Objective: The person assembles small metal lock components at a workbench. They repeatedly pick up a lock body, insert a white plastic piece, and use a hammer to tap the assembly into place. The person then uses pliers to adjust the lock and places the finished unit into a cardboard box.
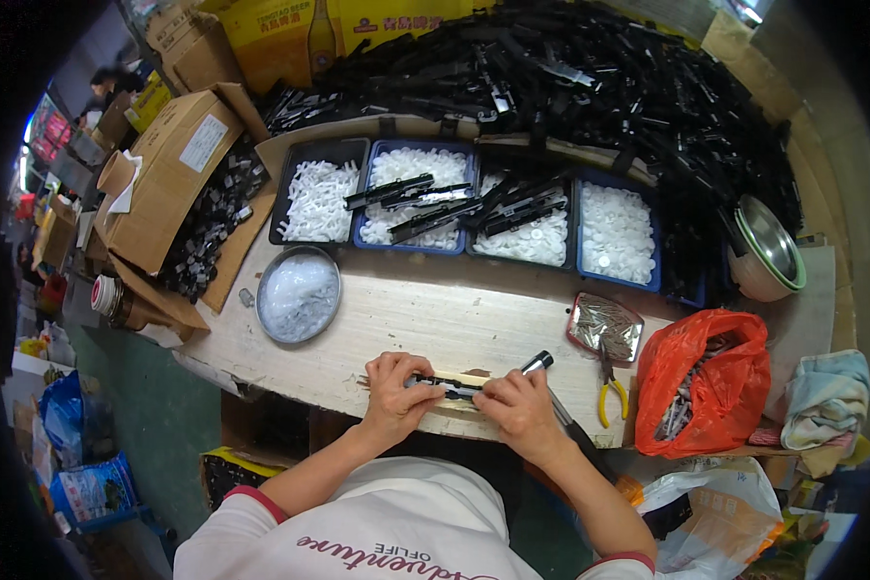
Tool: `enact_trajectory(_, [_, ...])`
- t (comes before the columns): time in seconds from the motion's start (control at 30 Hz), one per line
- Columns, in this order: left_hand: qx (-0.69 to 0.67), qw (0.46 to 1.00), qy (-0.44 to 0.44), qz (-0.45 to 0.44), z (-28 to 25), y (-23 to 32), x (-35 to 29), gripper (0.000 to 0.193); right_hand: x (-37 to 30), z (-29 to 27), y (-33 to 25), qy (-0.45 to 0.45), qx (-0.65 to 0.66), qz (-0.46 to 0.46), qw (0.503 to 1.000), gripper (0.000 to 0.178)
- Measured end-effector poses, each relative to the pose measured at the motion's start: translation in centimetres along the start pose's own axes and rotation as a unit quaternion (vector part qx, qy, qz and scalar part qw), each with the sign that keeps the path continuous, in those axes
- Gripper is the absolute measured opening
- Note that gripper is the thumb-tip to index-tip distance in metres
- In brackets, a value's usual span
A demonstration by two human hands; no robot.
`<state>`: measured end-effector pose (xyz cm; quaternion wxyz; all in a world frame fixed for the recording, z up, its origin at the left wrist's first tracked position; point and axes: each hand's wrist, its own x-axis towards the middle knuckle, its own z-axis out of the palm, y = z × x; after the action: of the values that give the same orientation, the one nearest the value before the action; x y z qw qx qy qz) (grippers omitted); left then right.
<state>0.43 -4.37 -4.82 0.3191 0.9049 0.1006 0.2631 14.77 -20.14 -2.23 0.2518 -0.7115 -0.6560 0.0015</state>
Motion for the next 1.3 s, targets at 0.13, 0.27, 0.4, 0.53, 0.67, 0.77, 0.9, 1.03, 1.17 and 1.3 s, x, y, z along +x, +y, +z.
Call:
enact_trajectory(0.13, [0.013,1.000,0.011,0.010,-0.1,0.1,0.0,0.013,0.1,-0.5,-0.2,-0.026,-0.021,0.000,0.999,0.029])
enact_trajectory(0.27, [0.010,1.000,0.003,0.014,0.0,0.0,0.2,0.013,1.1,-2.0,1.9,-0.005,0.093,0.067,0.993,0.025])
enact_trajectory(0.4, [0.015,1.000,0.003,0.018,-0.3,0.3,0.4,0.013,2.4,-6.7,7.1,0.143,-0.088,0.110,0.980,0.021])
enact_trajectory(0.53, [0.021,0.999,0.002,0.025,-0.1,0.3,0.4,0.016,1.9,-12.4,14.6,0.205,-0.287,0.256,0.900,0.017])
enact_trajectory(0.67, [0.018,1.000,0.002,0.017,-0.2,0.5,0.4,0.017,0.3,-14.3,17.2,0.168,-0.399,0.414,0.801,0.024])
enact_trajectory(0.77, [0.016,1.000,0.001,0.012,-0.2,0.4,0.2,0.017,1.0,-15.3,16.1,0.236,-0.375,0.339,0.830,0.030])
enact_trajectory(0.9, [0.010,1.000,-0.014,-0.009,-0.5,0.5,0.0,0.013,4.9,-18.9,15.2,0.299,-0.467,0.293,0.779,0.030])
enact_trajectory(1.03, [0.008,1.000,-0.019,-0.001,0.0,0.3,0.3,0.012,5.0,-22.6,22.1,0.240,-0.437,0.358,0.789,0.035])
enact_trajectory(1.17, [0.016,1.000,-0.011,-0.011,-0.1,0.4,0.0,0.014,7.9,-26.5,25.1,0.218,-0.334,0.438,0.806,0.042])
enact_trajectory(1.3, [0.021,0.999,-0.020,-0.014,-0.1,-0.1,0.1,0.011,11.5,-27.5,25.7,0.224,-0.347,0.415,0.811,0.049])
